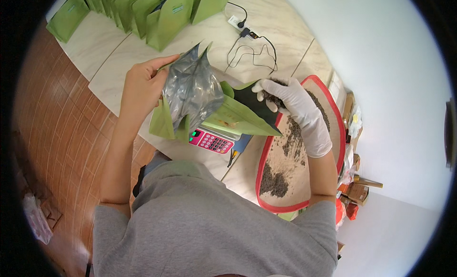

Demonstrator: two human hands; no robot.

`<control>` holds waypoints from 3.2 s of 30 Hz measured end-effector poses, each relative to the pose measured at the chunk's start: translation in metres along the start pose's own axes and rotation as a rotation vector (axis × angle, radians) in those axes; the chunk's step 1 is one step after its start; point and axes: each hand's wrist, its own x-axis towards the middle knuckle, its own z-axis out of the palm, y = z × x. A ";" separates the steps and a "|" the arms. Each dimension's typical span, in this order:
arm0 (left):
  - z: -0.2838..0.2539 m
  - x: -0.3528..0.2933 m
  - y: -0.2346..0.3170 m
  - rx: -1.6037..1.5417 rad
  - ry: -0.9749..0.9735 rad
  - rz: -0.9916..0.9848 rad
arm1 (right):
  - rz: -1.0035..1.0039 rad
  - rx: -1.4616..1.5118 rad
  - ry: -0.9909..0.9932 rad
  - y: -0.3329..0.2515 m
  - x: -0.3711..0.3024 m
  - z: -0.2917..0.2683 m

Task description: The person sorts through dried tea leaves on a large circular tray, picking out debris by hand, and then scoops the leaves into green bags.

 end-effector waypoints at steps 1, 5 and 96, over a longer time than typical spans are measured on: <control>0.001 -0.001 -0.001 0.003 0.001 -0.018 | -0.028 -0.008 -0.001 -0.010 -0.004 0.008; -0.006 0.012 0.002 0.076 0.013 0.014 | -0.277 0.070 -0.138 -0.041 0.012 0.056; -0.162 -0.089 -0.068 0.241 0.573 -0.077 | -0.597 -0.877 0.410 0.052 -0.016 0.098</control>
